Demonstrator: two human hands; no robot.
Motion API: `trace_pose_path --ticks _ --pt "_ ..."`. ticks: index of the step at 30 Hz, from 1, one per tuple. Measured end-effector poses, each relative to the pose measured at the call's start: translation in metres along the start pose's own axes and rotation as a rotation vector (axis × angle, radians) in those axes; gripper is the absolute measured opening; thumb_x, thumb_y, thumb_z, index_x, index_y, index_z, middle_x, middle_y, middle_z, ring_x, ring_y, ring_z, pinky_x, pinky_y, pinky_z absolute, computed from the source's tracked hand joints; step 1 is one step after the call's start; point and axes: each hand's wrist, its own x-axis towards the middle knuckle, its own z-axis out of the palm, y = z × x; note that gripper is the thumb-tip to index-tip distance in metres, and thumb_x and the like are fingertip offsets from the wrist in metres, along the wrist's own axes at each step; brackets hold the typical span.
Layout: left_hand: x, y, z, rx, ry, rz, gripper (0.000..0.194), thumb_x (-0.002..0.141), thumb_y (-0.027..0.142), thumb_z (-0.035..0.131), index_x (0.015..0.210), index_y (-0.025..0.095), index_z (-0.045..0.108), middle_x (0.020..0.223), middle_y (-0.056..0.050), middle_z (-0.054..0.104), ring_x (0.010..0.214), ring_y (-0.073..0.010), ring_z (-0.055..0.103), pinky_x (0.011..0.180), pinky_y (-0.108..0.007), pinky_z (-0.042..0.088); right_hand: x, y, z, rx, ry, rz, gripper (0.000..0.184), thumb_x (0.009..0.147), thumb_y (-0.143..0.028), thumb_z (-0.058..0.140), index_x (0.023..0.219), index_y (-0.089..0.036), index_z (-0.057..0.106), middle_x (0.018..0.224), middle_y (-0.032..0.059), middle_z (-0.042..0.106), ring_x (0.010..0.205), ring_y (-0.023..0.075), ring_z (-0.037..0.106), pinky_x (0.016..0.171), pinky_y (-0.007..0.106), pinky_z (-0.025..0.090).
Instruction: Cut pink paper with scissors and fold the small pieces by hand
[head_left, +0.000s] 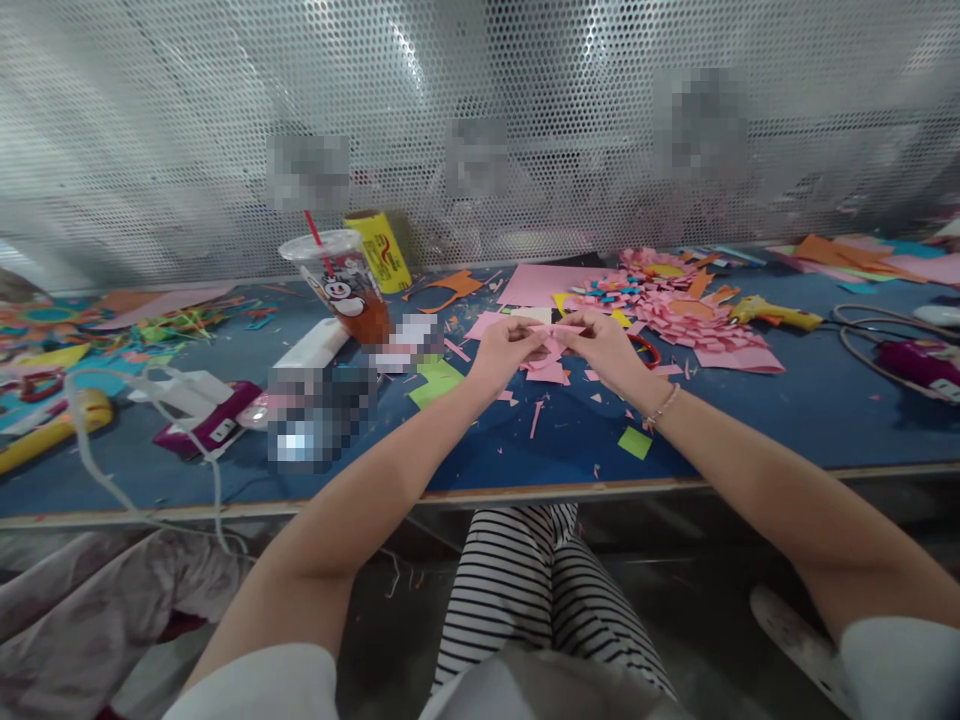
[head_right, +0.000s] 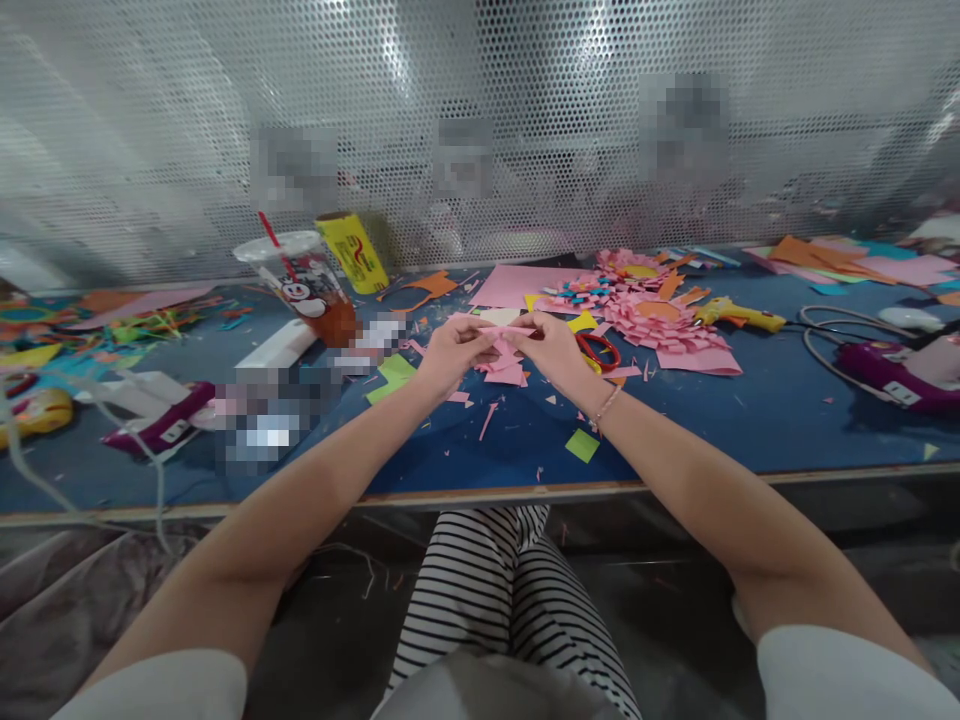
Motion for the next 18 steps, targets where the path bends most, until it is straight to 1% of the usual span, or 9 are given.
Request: trace_pose_path --ticks 5,11,18 --pt "-0.0001 0.0013 0.0010 -0.007 0.035 0.008 0.035 0.057 0.030 0.076 0.083 0.011 0.061 0.062 0.001 0.061 0.055 -0.0090 0.060 0.066 -0.030 0.055 -0.0005 0.0000 -0.0005 -0.039 -0.013 -0.004 0.028 0.070 -0.041 0.064 0.084 -0.017 0.063 0.076 0.0042 0.063 0.061 0.0126 0.059 0.060 0.028 0.051" --pt "0.0009 -0.0002 0.0000 -0.001 0.052 0.029 0.036 0.056 0.027 0.077 0.084 0.012 0.061 0.056 0.003 0.058 0.053 -0.0087 0.060 0.064 -0.028 0.055 -0.0010 -0.0017 -0.0007 -0.074 -0.017 -0.045 0.024 0.070 -0.037 0.064 0.083 -0.017 0.062 0.077 0.0036 0.063 0.063 0.0135 0.060 0.060 0.028 0.050" --pt "0.0007 0.0004 0.0005 -0.003 0.065 0.040 0.038 0.055 0.028 0.078 0.085 0.012 0.061 0.057 0.004 0.059 0.053 -0.0081 0.060 0.065 -0.028 0.055 -0.0033 -0.0075 -0.0011 -0.093 -0.011 -0.085 0.024 0.071 -0.036 0.064 0.084 -0.017 0.061 0.079 0.0038 0.063 0.064 0.0138 0.060 0.061 0.029 0.049"
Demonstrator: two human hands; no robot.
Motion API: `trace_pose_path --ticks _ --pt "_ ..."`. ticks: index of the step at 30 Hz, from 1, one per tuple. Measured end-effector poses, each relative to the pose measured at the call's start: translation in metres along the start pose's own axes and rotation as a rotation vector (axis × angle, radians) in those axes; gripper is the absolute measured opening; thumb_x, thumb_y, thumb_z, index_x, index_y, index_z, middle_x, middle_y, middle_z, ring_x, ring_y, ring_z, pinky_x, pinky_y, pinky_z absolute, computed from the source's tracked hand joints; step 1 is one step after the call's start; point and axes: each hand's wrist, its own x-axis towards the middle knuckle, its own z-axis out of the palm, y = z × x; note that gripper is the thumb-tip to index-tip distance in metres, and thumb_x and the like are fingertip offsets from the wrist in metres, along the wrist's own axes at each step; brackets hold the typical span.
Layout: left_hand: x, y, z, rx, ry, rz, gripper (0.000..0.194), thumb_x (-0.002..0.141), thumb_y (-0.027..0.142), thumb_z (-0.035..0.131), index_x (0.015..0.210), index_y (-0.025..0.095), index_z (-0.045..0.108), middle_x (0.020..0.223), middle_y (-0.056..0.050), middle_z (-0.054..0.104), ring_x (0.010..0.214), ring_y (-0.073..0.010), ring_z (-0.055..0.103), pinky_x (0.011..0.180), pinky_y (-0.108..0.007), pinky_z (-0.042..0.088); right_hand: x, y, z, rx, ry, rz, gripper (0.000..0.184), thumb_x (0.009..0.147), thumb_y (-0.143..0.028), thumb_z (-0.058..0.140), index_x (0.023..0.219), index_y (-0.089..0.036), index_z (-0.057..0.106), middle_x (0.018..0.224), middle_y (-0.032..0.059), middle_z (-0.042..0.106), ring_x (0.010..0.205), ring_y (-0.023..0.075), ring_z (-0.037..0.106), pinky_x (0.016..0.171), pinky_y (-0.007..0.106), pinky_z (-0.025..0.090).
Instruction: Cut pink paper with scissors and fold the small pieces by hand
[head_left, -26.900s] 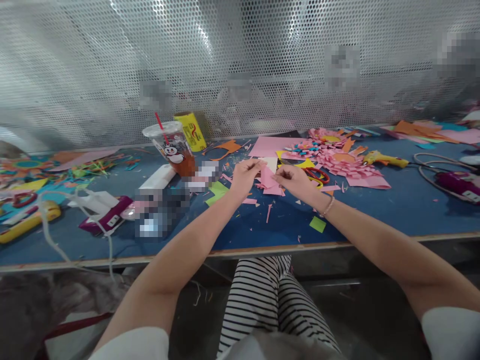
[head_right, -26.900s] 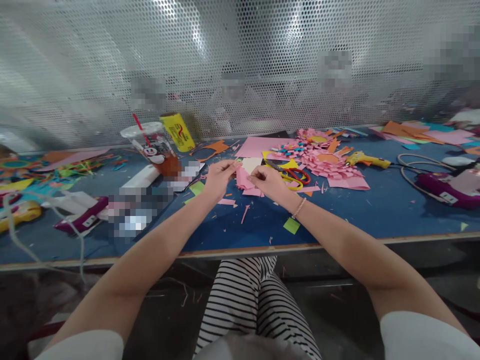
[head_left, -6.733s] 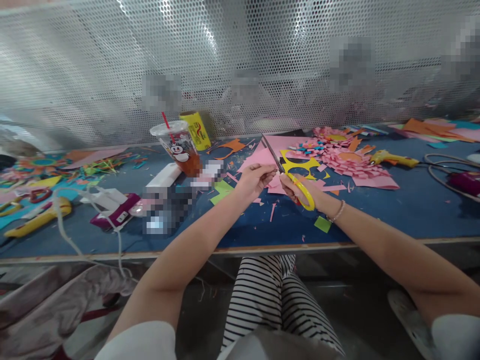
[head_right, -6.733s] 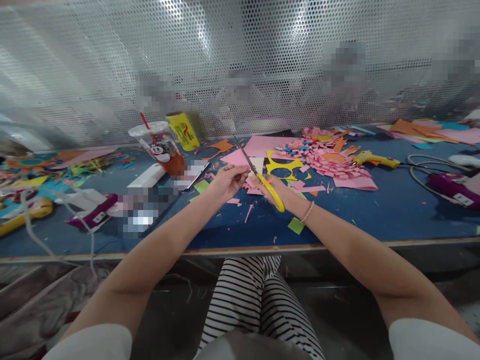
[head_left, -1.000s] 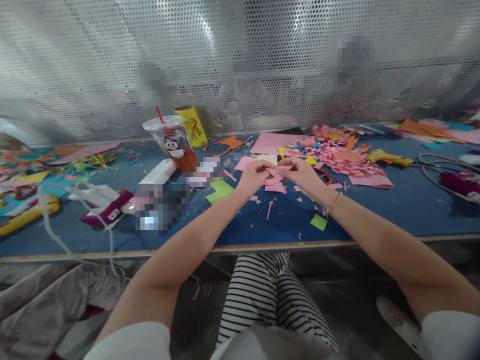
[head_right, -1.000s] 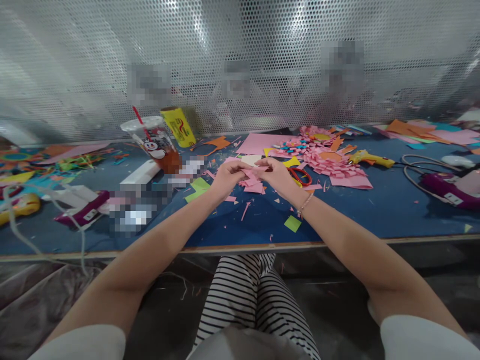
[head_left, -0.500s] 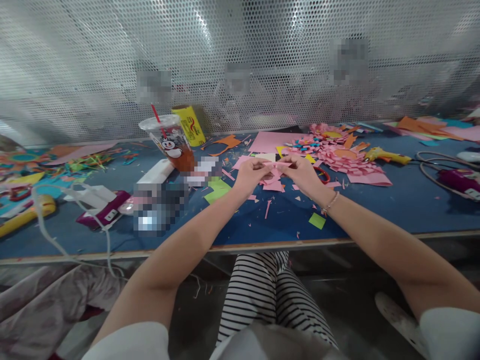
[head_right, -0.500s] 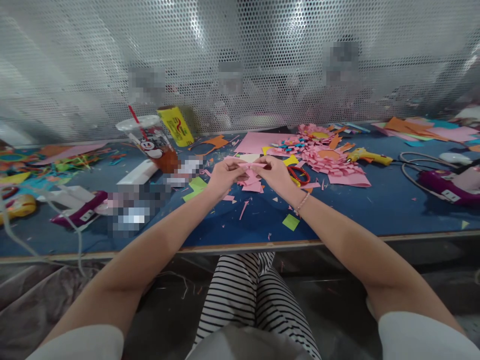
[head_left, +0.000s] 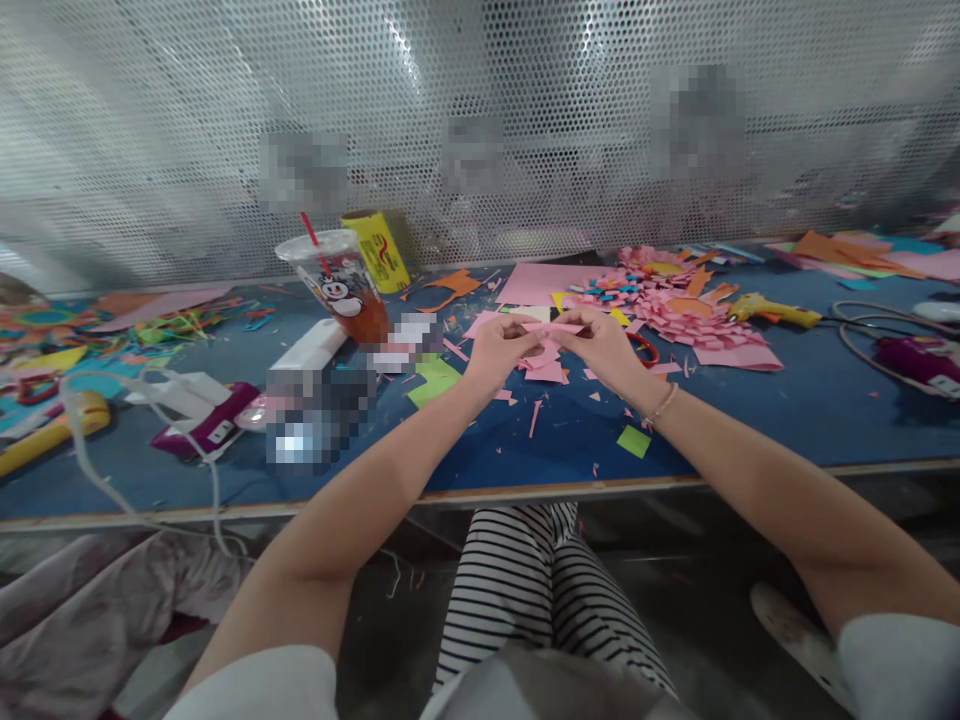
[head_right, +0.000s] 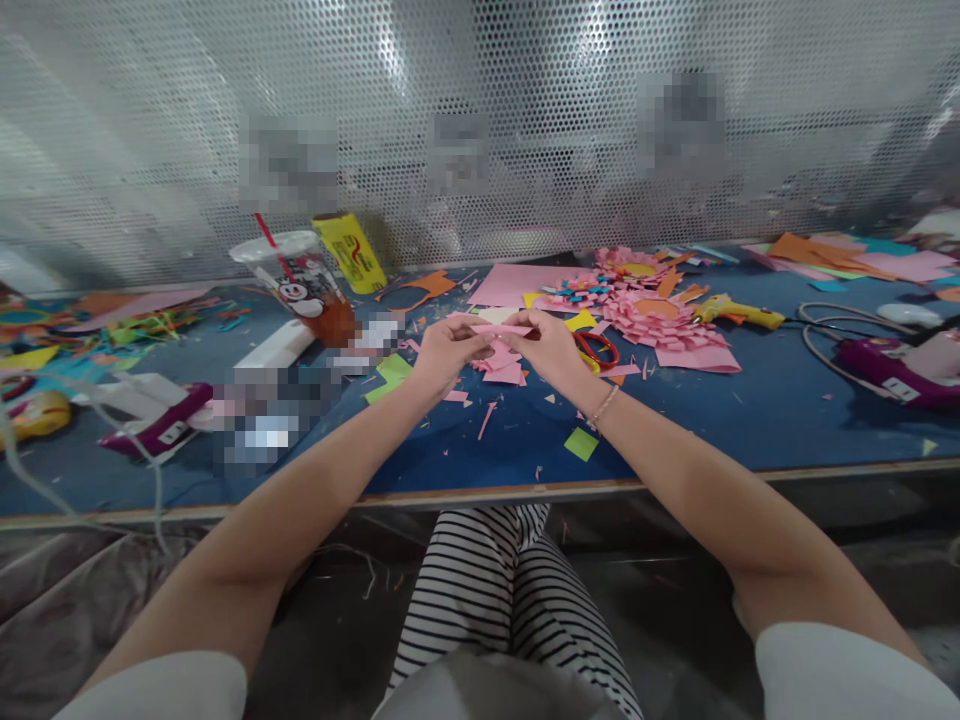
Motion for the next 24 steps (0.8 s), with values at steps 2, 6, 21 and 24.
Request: trace_pose_path --ticks 2,6,21,24 --pt "0.0001 0.0003 -0.0004 -0.003 -0.007 0.004 0.038 0.054 0.028 0.078 0.085 0.012 0.061 0.058 0.003 0.060 0.054 -0.0083 0.060 0.065 -0.027 0.055 0.0001 -0.0004 -0.0001 -0.004 0.001 0.001 0.024 0.071 -0.037 0.064 0.084 -0.016 0.061 0.079 0.0037 0.063 0.065 0.0134 0.060 0.062 0.029 0.048" --pt "0.0006 -0.0002 -0.0016 0.007 -0.013 0.017 0.036 0.056 0.026 0.077 0.085 0.012 0.061 0.059 0.003 0.061 0.054 -0.0082 0.061 0.063 -0.026 0.054 0.0002 -0.0009 -0.0006 -0.006 -0.004 -0.020 0.023 0.071 -0.036 0.064 0.083 -0.017 0.061 0.078 0.0030 0.063 0.065 0.0130 0.059 0.062 0.028 0.048" --pt "-0.0002 0.0003 -0.0011 0.001 -0.014 0.027 0.036 0.055 0.028 0.077 0.082 0.012 0.061 0.061 0.001 0.063 0.055 -0.0086 0.061 0.063 -0.026 0.054 -0.0022 -0.0061 -0.0020 -0.077 0.004 -0.075 0.018 0.073 -0.033 0.062 0.083 -0.018 0.061 0.080 0.0030 0.062 0.067 0.0129 0.058 0.062 0.027 0.046" --pt "-0.0002 0.0000 -0.0016 0.030 -0.016 0.043 0.033 0.056 0.027 0.076 0.082 0.013 0.061 0.061 0.001 0.063 0.055 -0.0086 0.060 0.062 -0.025 0.053 -0.0022 -0.0060 -0.0017 -0.060 -0.006 -0.067 0.019 0.073 -0.033 0.062 0.084 -0.018 0.061 0.081 0.0032 0.063 0.068 0.0134 0.058 0.063 0.028 0.047"
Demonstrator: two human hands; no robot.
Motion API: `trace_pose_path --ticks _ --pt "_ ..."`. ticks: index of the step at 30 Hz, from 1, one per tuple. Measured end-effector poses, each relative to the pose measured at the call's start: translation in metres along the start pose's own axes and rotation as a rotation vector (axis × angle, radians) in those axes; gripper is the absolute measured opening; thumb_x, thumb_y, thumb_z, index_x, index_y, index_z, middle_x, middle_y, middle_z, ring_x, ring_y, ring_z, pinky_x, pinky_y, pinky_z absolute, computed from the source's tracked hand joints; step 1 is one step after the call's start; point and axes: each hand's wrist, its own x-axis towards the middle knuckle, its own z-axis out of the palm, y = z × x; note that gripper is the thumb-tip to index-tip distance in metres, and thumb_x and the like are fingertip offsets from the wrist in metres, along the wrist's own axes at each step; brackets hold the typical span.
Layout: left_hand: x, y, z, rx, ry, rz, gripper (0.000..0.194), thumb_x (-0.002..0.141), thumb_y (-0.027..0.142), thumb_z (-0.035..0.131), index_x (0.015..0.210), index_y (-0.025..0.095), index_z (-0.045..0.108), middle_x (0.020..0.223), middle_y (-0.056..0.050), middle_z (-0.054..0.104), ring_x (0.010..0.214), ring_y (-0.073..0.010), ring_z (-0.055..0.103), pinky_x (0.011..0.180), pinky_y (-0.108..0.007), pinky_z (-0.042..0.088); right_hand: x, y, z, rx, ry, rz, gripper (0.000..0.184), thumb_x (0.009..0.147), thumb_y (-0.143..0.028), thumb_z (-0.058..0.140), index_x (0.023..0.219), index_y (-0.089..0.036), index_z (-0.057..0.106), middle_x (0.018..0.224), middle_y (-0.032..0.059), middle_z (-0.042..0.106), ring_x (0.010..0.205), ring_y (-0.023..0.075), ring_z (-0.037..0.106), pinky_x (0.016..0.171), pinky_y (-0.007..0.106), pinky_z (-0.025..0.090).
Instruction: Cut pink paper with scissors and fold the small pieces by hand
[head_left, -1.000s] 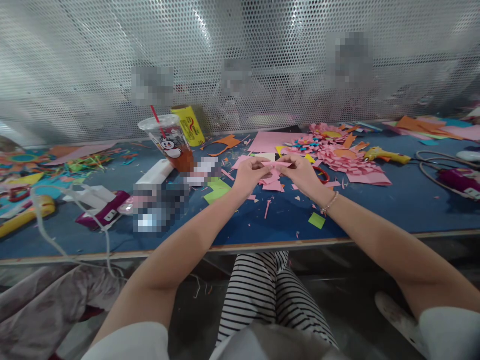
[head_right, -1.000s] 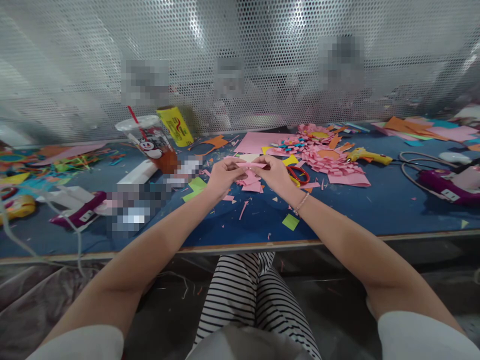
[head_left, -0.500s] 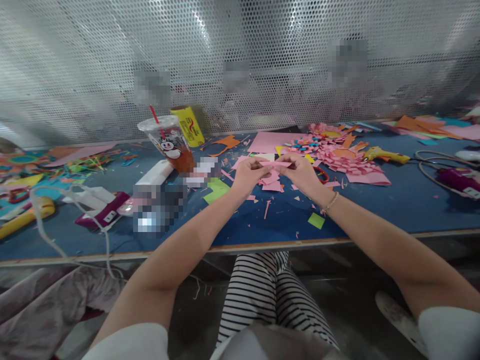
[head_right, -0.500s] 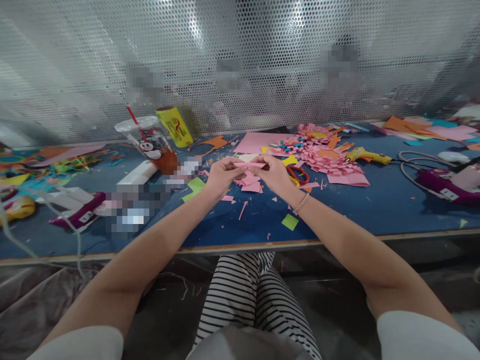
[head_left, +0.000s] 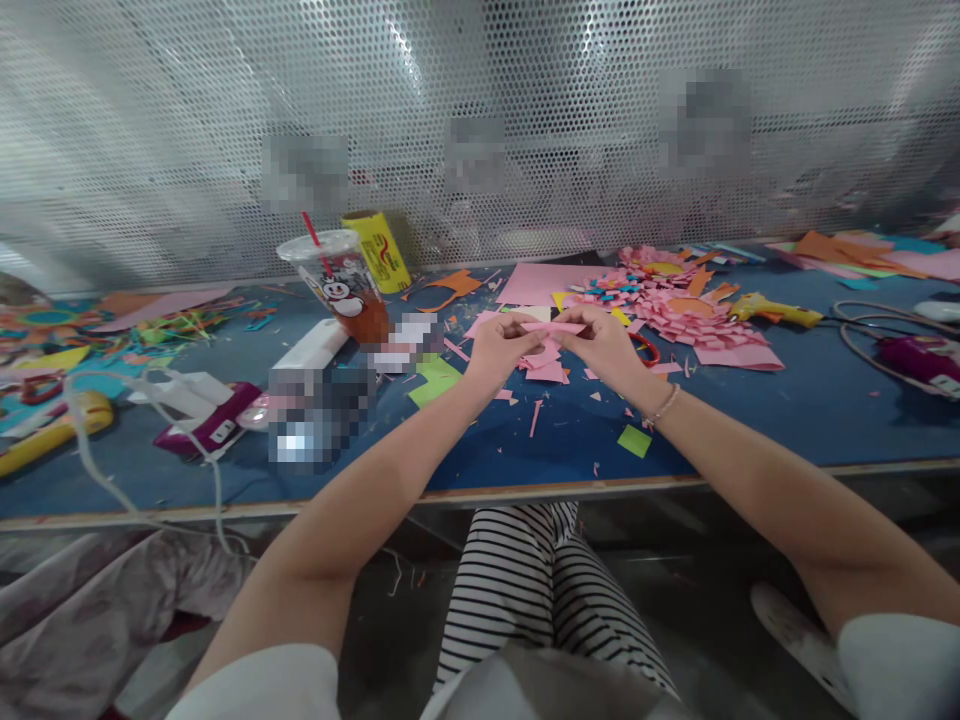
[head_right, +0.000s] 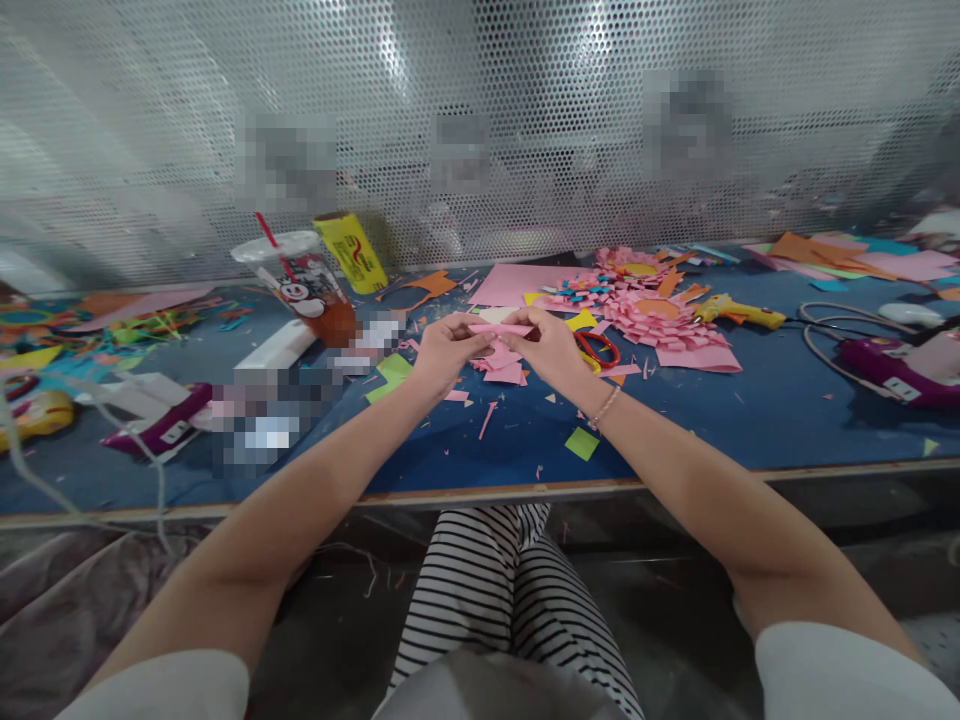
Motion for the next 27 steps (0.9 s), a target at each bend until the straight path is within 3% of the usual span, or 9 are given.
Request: trace_pose_path --ticks 17,27 --pt "-0.0024 0.0010 0.0007 0.028 -0.051 0.058 0.026 0.060 0.029 0.074 0.077 0.013 0.062 0.062 0.001 0.062 0.056 -0.0079 0.060 0.061 -0.023 0.053 -0.0008 -0.0051 -0.0002 -0.043 0.036 -0.004 0.016 0.075 -0.031 0.058 0.080 -0.018 0.066 0.072 0.0025 0.063 0.063 0.0134 0.053 0.060 0.028 0.042" --pt "-0.0032 0.0033 0.0023 -0.080 0.023 0.019 0.032 0.058 0.038 0.075 0.077 0.014 0.065 0.063 0.001 0.063 0.056 -0.0090 0.061 0.067 -0.029 0.055 -0.0015 -0.0051 -0.0009 -0.010 0.052 -0.008 0.018 0.074 -0.034 0.060 0.075 -0.017 0.064 0.068 0.0023 0.061 0.064 0.0139 0.053 0.061 0.028 0.041"
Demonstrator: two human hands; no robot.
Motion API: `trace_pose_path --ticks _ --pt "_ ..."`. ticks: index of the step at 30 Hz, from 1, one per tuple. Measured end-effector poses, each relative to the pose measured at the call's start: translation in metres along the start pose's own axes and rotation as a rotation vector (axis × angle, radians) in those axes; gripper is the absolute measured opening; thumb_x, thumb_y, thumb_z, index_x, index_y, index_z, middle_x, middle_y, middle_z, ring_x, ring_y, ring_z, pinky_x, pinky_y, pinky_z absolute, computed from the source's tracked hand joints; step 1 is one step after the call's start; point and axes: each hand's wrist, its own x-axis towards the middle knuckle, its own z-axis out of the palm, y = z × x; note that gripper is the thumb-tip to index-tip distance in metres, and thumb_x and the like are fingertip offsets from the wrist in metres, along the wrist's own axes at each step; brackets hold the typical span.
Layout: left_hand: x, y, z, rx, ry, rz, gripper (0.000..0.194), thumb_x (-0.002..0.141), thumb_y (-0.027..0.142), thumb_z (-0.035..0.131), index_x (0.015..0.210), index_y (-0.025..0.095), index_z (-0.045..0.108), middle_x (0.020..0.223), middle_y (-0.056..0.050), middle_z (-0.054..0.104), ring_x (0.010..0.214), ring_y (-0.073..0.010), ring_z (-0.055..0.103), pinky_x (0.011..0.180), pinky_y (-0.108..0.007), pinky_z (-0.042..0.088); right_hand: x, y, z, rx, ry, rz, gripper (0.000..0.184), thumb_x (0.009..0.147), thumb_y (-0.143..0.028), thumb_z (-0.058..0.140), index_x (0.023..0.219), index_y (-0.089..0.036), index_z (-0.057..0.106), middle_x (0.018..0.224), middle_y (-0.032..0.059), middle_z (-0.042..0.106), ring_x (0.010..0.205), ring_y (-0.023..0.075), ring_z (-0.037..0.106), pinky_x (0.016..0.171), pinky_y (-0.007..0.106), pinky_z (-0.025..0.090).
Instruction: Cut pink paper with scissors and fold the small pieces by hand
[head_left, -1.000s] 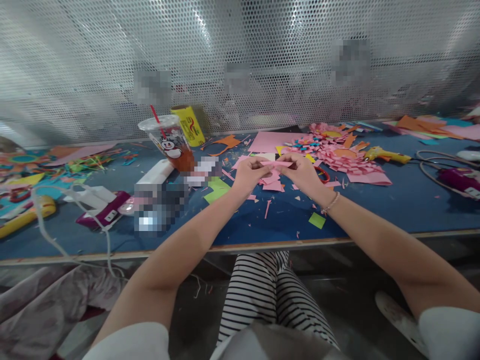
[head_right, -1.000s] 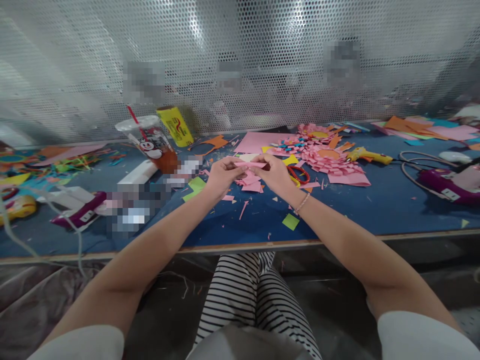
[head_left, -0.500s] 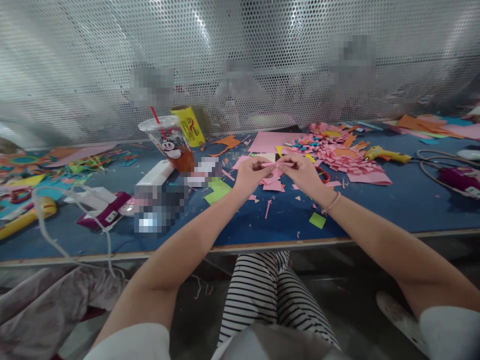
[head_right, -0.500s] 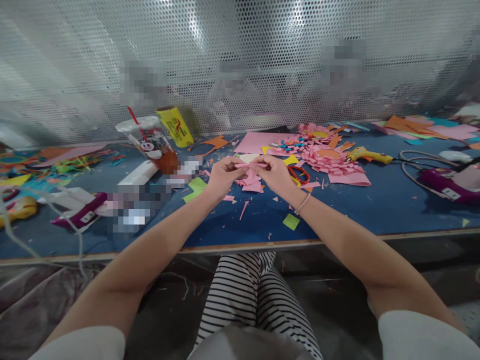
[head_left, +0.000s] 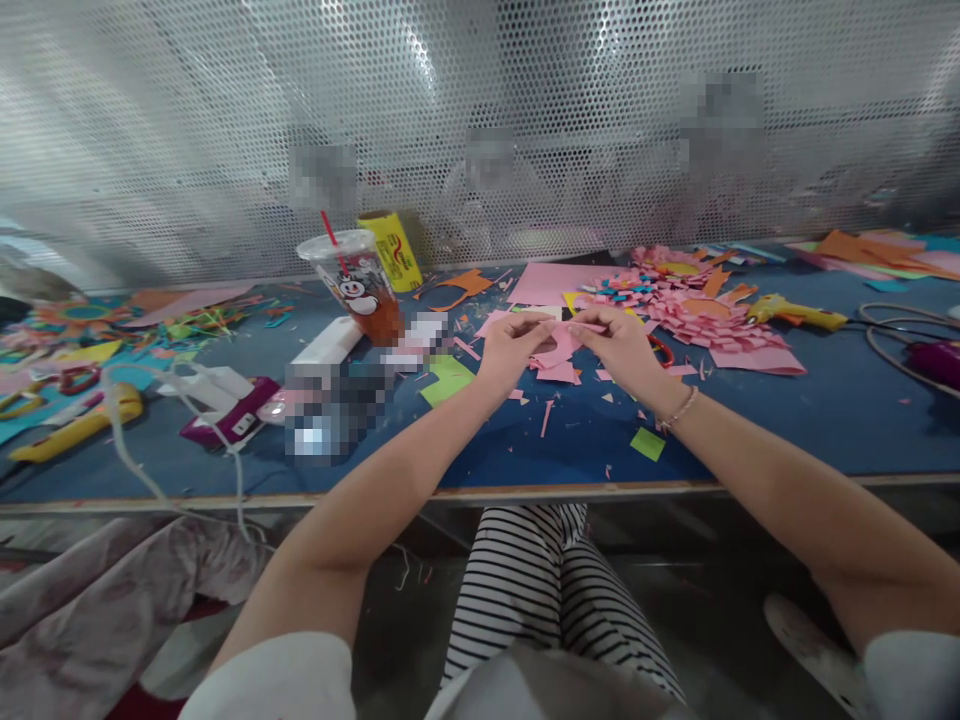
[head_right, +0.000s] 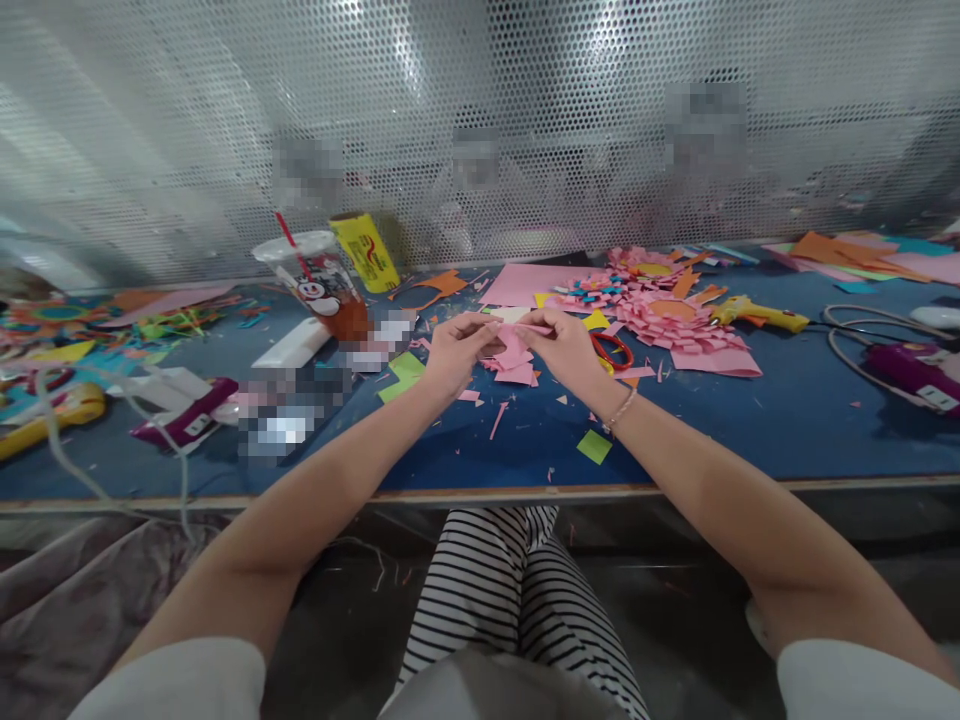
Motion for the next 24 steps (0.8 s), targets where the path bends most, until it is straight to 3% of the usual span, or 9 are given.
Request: trace_pose_path --ticks 7,17,24 --pt "0.001 0.000 -0.001 -0.049 0.017 0.002 0.029 0.058 0.036 0.075 0.076 0.014 0.067 0.063 0.001 0.064 0.058 -0.0074 0.060 0.069 -0.027 0.054 0.000 -0.002 0.001 -0.035 0.023 -0.009 0.013 0.074 -0.029 0.061 0.074 -0.017 0.062 0.068 0.0011 0.061 0.063 0.0125 0.054 0.060 0.026 0.042" --pt "0.002 -0.004 -0.001 -0.116 0.032 -0.013 0.026 0.058 0.034 0.076 0.074 0.015 0.066 0.063 0.002 0.062 0.058 -0.0060 0.059 0.069 -0.025 0.054 -0.001 0.009 0.006 0.089 0.017 0.035 0.015 0.075 -0.032 0.062 0.078 -0.018 0.061 0.068 0.0008 0.060 0.062 0.0120 0.055 0.058 0.025 0.044" --pt "-0.001 -0.003 0.000 -0.061 -0.001 0.074 0.024 0.060 0.031 0.074 0.077 0.015 0.068 0.066 0.000 0.065 0.064 -0.0082 0.062 0.072 -0.026 0.054 0.000 0.016 0.008 0.178 0.037 0.046 0.016 0.075 -0.033 0.061 0.080 -0.018 0.061 0.069 0.0005 0.059 0.062 0.0117 0.055 0.060 0.026 0.046"
